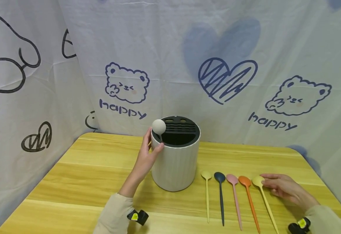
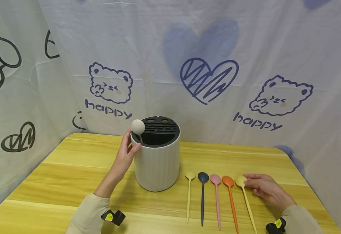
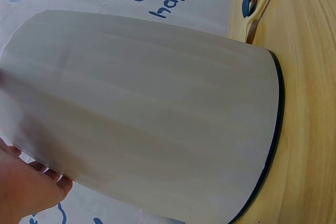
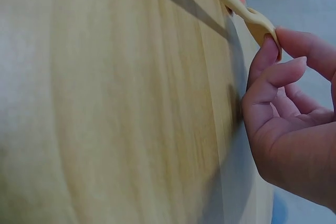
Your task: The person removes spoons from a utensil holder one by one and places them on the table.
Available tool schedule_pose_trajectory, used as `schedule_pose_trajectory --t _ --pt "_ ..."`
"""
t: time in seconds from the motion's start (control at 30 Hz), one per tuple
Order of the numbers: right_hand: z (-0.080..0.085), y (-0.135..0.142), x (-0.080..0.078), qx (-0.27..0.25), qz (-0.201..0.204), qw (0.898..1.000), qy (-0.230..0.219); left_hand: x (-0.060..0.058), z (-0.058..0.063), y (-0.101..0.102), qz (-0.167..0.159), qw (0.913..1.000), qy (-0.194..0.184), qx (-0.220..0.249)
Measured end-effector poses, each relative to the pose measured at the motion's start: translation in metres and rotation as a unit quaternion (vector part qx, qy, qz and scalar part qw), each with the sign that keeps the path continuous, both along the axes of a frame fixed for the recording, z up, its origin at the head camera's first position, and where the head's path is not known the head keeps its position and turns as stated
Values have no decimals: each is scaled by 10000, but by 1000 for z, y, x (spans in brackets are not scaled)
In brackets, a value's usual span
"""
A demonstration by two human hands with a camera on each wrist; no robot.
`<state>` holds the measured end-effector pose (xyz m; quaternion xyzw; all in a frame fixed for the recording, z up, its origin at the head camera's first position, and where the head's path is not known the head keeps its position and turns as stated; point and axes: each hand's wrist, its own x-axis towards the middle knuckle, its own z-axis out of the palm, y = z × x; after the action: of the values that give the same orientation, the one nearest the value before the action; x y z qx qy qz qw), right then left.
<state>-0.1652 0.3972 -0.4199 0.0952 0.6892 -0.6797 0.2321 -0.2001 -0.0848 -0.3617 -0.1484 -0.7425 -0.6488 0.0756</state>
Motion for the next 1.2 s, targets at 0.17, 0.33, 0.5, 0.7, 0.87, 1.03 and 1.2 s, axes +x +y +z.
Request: schedule_pose_trajectory --t 0.17,0.33,0.5,0.7,0.87,1.03,1.2 --pt "0 -2 -1 160 -54 9999 -32 -1 -1 -1 -5 10000 11 27" --pt "1 -2 -2 391 65 9992 -10 -1 0 0 -12 10000 6 41" --pt "2 -3 -2 686 205 9974 109 0 0 0 -23 10000 24 55" --pt "3 -9 -1 1801 132 9828 399 -1 0 -1 -24 10000 56 64" --pt "6 -13 -1 2162 41 9748 541 0 1 0 -12 10000 58 75" --pt "10 -15 -1 2589 41 9622 844 0 0 0 -28 9999 58 91" --pt "26 -29 -5 3418 240 9284 1436 0 0 0 -5 10000 44 57"
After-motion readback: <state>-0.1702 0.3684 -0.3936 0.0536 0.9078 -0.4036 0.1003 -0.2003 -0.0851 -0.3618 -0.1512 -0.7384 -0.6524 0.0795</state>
